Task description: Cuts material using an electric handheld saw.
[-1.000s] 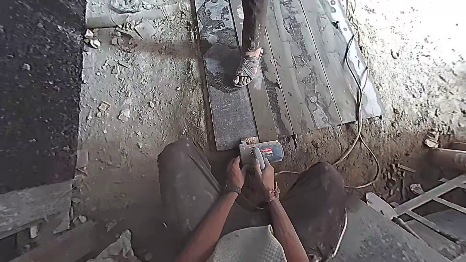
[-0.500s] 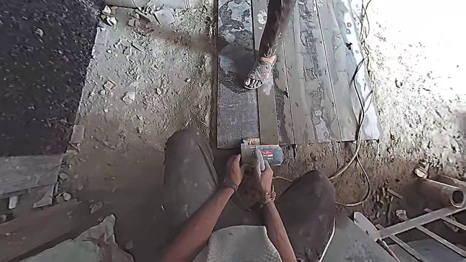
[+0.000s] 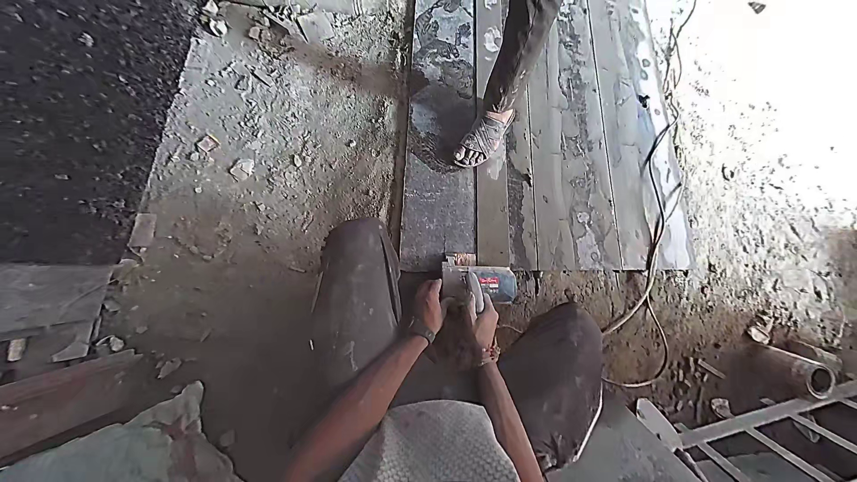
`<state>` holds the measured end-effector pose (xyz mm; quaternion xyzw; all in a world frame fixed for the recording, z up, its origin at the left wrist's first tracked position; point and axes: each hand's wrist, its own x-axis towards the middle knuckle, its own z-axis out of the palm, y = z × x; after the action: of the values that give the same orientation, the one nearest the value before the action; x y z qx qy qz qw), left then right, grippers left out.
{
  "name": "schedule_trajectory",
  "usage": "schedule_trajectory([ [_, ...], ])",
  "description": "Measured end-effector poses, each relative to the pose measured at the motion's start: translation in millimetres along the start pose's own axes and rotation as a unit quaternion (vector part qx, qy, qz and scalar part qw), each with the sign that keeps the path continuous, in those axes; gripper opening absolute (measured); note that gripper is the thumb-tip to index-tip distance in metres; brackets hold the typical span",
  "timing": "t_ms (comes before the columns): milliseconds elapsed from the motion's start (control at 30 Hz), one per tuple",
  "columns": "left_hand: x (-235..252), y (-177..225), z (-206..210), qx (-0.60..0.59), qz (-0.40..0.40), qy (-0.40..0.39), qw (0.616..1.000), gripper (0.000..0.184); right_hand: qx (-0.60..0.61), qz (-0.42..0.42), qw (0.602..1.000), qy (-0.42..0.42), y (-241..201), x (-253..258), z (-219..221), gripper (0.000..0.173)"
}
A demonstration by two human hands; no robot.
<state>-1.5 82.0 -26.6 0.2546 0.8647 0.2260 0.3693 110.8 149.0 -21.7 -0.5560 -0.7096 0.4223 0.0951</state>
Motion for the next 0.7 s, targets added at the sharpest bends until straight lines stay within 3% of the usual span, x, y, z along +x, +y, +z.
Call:
schedule_trajectory([
  [700, 9.5, -0.9, -2.7, -0.006, -0.001, 0.000, 1.000, 0.054, -0.012, 0.002, 1.000, 0.028, -5.5, 4.4, 8.8, 0.032],
])
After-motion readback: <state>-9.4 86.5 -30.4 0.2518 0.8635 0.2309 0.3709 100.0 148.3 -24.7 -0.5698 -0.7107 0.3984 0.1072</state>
